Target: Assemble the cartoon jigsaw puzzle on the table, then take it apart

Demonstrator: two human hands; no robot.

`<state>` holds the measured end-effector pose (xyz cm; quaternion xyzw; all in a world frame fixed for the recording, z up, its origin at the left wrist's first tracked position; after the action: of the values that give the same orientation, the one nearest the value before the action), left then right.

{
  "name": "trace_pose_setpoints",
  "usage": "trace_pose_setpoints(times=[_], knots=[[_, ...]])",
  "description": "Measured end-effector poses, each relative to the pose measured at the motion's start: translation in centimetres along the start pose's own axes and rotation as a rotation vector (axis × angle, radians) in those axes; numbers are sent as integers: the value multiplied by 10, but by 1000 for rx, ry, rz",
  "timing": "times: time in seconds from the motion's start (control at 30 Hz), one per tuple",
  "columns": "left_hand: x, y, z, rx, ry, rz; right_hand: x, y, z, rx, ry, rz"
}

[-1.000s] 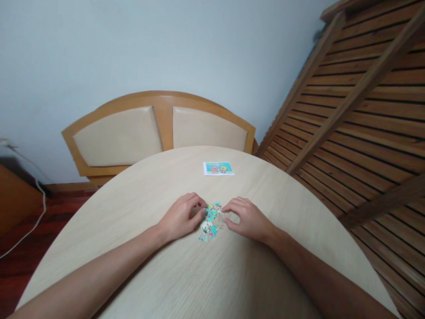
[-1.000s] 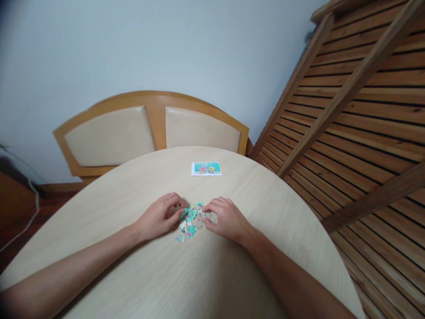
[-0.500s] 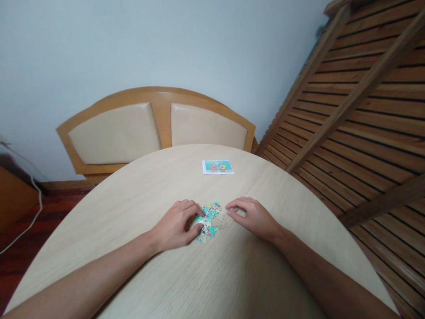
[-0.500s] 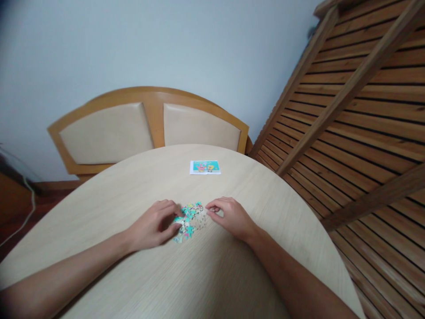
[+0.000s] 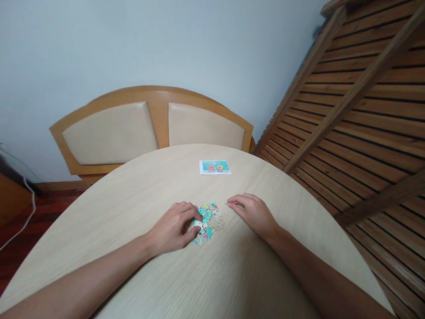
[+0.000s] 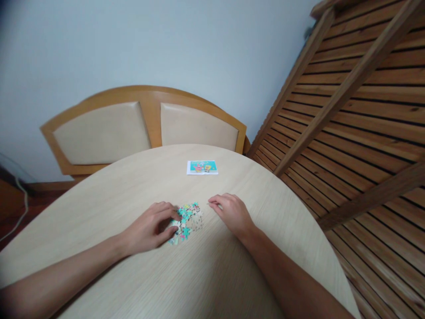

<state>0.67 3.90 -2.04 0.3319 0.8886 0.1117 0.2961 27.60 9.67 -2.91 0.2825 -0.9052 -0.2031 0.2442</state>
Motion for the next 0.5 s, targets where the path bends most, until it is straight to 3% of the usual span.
trace_pose_setpoints(times=[0.2, 0.5], knots=[[0, 0, 1, 2, 1, 9, 3, 1, -2, 79, -39, -113], [1, 2, -1, -16, -92, 1, 7, 0, 0, 40, 27, -86]])
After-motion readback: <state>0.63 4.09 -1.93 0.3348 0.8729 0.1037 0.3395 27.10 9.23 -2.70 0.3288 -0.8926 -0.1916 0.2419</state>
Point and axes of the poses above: each hand's wrist, its own y-axis towards the middle knuckle, its own z-axis out of the palm, x = y × z, the point moved 1 cm from there along y, towards the middle knuckle, and after that the axes turned 5 degrees about -x, right-handed, at the moved point
